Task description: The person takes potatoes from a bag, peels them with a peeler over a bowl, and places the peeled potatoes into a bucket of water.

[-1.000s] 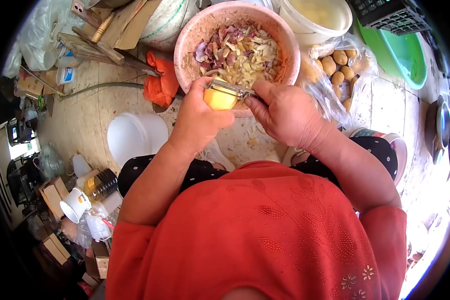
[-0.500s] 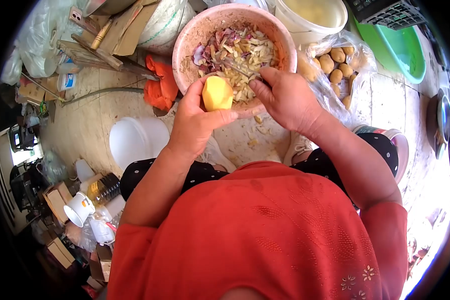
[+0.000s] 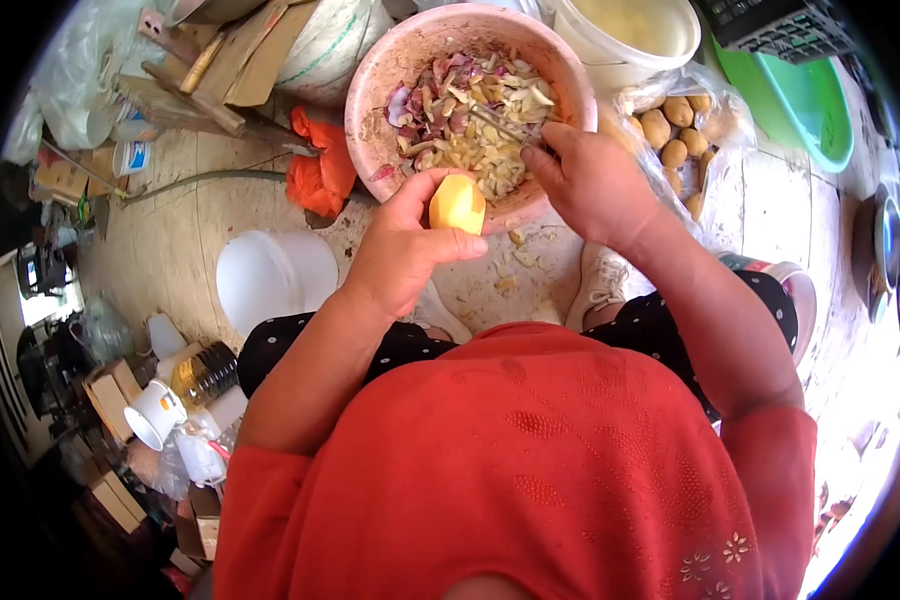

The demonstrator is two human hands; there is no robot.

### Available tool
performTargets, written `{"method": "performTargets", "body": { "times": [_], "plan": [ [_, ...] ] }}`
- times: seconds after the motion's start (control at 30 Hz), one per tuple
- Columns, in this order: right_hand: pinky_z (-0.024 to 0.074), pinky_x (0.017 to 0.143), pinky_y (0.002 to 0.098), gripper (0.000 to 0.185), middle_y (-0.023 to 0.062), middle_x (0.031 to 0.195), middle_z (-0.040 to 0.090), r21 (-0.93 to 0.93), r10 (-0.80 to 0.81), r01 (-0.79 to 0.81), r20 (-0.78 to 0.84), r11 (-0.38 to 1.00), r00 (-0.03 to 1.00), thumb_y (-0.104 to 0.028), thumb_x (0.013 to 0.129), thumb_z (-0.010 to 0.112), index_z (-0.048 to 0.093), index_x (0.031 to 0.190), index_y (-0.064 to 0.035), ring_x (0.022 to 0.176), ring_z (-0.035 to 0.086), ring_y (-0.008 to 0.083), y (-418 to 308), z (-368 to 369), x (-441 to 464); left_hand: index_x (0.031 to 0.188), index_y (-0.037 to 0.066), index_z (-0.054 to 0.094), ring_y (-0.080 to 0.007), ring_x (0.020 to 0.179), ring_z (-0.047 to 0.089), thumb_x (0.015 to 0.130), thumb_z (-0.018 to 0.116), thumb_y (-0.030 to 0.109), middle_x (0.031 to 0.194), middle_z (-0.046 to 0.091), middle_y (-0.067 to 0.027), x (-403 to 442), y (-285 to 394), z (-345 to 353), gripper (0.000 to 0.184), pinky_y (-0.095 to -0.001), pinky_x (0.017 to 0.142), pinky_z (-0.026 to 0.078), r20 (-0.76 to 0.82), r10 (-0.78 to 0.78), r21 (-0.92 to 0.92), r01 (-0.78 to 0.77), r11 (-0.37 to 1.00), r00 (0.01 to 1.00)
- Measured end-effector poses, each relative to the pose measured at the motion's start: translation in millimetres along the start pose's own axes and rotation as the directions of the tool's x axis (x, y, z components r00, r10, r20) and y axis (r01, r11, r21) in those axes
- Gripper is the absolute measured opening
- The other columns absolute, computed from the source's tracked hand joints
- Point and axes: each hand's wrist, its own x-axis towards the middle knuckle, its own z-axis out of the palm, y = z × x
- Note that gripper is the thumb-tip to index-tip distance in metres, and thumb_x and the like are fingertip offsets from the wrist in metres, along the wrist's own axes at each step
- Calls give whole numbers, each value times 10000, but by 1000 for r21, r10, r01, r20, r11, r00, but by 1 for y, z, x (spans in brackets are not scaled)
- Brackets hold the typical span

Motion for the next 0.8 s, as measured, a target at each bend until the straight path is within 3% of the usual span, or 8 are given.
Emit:
{"method": "performTargets", "body": {
  "times": [0.17,0.27,0.4,0.47,0.5,0.57,0.63,0.8],
  "plan": [
    [513,694,489,322,190,761,641,119,-183,185,-32,975,983,-347,931,526,562,895,-29,750,644,386,-19,6,-24,1262,32,489,-216,1013,609,789,627,46,1101,612,-78,3,2,-1,493,-384,820,525,-44,-29,-183,20,983,999],
    [516,672,486,333,184,758,642,56,-264,267,-63,962,963,-371,923,537,564,891,-41,725,646,383,-21,13,-30,1206,-2,498,-208,940,643,776,609,-5,1053,616,-97,3,3,0,444,-345,760,544,-52,-73,-236,59,970,996],
    [519,704,487,297,182,801,661,55,-218,218,-17,974,976,-337,930,517,583,913,-49,767,654,377,-23,9,-26,1202,1,500,-223,934,643,724,580,-24,1051,612,-108,2,6,-3,485,-342,743,544,-11,-131,-228,125,966,991],
    [517,757,482,292,205,856,670,-13,1,0,107,1000,994,-301,933,482,603,924,-35,818,655,379,-15,11,-12,1199,2,504,-228,945,637,707,575,-28,1056,608,-113,0,7,-1,497,-341,747,543,-2,-155,-217,151,964,988],
    [506,803,481,310,229,894,668,-49,31,-22,176,999,984,-277,930,451,615,929,-13,852,646,395,-5,9,-3,1195,-1,505,-224,964,626,701,569,-40,1065,603,-113,-4,8,3,500,-342,768,541,44,-75,-205,83,975,996],
    [503,807,482,321,234,889,665,13,2,-4,125,1000,992,-283,932,452,611,923,-4,849,642,403,3,10,-5,1192,-4,506,-221,983,615,694,564,-52,1074,597,-113,-3,9,5,504,-342,790,538,88,11,-204,7,979,996],
    [498,796,491,319,237,857,660,115,-45,37,71,993,996,-283,933,470,605,918,6,835,634,421,-4,6,-7,1222,-8,483,-273,1043,606,701,519,-57,1147,584,-119,-1,2,3,524,-411,874,523,-17,118,-178,-119,977,993],
    [503,758,492,290,220,816,660,148,-117,116,-1,982,993,-294,933,504,599,909,-20,818,641,408,-25,1,-23,1262,-17,458,-247,1074,588,743,527,-102,1167,559,-109,4,-6,1,530,-398,911,514,-116,86,-208,-109,972,990]
  ]
}}
